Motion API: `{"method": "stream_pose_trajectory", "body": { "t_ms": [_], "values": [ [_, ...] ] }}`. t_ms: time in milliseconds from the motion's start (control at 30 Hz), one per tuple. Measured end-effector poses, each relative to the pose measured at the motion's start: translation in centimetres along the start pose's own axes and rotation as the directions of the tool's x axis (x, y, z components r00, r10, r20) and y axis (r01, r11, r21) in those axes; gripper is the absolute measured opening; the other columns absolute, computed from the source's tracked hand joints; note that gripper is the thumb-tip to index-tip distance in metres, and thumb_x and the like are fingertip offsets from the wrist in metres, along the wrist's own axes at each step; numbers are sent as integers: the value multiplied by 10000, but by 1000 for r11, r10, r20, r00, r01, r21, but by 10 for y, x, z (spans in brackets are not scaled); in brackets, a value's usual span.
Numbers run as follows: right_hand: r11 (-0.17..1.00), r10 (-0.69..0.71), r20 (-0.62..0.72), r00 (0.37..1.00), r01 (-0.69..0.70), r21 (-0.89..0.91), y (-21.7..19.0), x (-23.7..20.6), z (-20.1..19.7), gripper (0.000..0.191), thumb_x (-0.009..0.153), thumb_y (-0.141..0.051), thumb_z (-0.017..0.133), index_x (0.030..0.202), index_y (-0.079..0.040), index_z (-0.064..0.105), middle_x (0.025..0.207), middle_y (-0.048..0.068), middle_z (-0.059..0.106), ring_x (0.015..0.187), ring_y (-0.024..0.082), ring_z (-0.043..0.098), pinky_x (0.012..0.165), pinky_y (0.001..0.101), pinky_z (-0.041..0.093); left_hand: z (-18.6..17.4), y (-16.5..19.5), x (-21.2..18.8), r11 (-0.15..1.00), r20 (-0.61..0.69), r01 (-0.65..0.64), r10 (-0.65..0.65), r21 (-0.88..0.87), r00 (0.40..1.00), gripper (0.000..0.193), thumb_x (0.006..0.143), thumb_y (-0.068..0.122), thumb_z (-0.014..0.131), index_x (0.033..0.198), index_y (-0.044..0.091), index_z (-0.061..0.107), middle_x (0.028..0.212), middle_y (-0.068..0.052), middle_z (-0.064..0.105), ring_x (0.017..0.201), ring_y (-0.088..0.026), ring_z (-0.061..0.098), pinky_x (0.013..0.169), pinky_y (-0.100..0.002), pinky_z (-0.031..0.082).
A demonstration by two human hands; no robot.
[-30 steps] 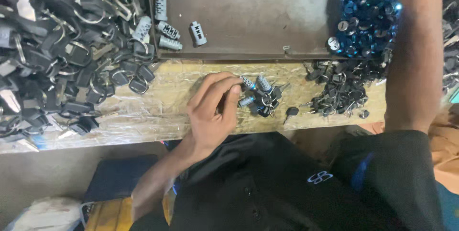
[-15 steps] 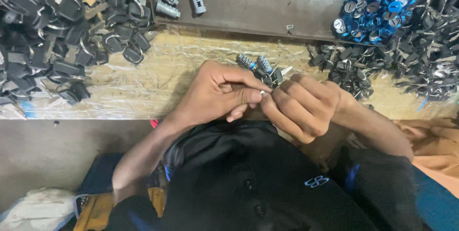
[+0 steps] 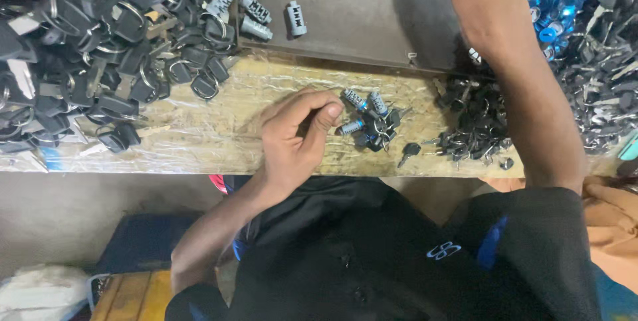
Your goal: The person picks up lock cylinders and keys from a workbench covered with piles of keys and lock parts, inserts and turns keys inside the cylinders, and places the matched sets back on the bench, working through them one at a time by hand.
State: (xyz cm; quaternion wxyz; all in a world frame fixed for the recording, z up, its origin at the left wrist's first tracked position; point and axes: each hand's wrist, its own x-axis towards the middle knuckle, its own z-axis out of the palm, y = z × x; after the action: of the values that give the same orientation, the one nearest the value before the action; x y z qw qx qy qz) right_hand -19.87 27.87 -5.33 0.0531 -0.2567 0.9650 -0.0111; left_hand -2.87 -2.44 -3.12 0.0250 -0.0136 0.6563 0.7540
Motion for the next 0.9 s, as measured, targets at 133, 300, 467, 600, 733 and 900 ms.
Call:
{"method": "stream_pose_trajectory", "body": {
  "t_ms": [133, 300, 467, 600, 733, 900],
  "values": [
    [993, 38, -70, 997, -30, 112, 8, -14, 0, 36, 1010, 0, 687, 1025, 2, 654, 798, 79, 565, 699, 196, 523, 655, 318, 407, 0, 3, 4, 996, 50, 82, -80, -41, 996, 68, 1040, -29, 676, 1104, -30, 696, 913, -78, 701, 814, -107, 666, 744, -249, 534],
    [882, 270, -161, 949, -177, 437, 8, -17, 2, 66, 1020, 18, 670, 1007, 30, 607, 820, 79, 541, 721, 195, 495, 677, 318, 392, 2, 3, 5, 989, 34, 123, -121, -86, 992, 61, 1010, -6, 710, 1070, -14, 717, 932, -77, 752, 817, -82, 708, 708, -238, 554],
    [661, 454, -98, 886, -261, 704, -9, -13, -15, 105, 1031, 36, 654, 989, 58, 560, 842, 79, 518, 744, 195, 466, 699, 319, 376, 0, 5, 1, 997, -39, 53, -55, -49, 998, 19, 1068, 6, 672, 1056, -7, 666, 844, -40, 624, 714, -60, 537, 646, -209, 434],
    [266, 401, 86, 912, -206, 942, -60, -41, -67, 191, 1171, -31, 631, 1003, 47, 584, 873, 44, 576, 707, 108, 486, 637, 241, 365, 2, 14, -1, 873, 85, 279, -268, -401, 960, 80, 1114, 34, 542, 1073, 8, 606, 828, 25, 539, 691, -40, 460, 633, -208, 397],
    [34, 397, 233, 888, -268, 963, -114, -68, -95, 100, 1108, -74, 624, 1088, 22, 639, 910, 41, 636, 701, 66, 551, 630, 222, 426, 13, 22, -2, 898, 216, 264, -196, -353, 956, 95, 1106, 36, 546, 1056, -4, 615, 861, 19, 583, 705, -18, 504, 632, -202, 426],
    [822, 307, -175, 936, -168, 544, -77, -60, -68, 86, 1120, -33, 739, 1090, 45, 719, 776, 109, 592, 651, 199, 497, 612, 348, 367, 28, 12, 3, 860, 221, 368, -306, -353, 926, 53, 1032, 13, 645, 1052, -22, 680, 847, 18, 659, 718, -10, 580, 601, -210, 470]
  ]
}}
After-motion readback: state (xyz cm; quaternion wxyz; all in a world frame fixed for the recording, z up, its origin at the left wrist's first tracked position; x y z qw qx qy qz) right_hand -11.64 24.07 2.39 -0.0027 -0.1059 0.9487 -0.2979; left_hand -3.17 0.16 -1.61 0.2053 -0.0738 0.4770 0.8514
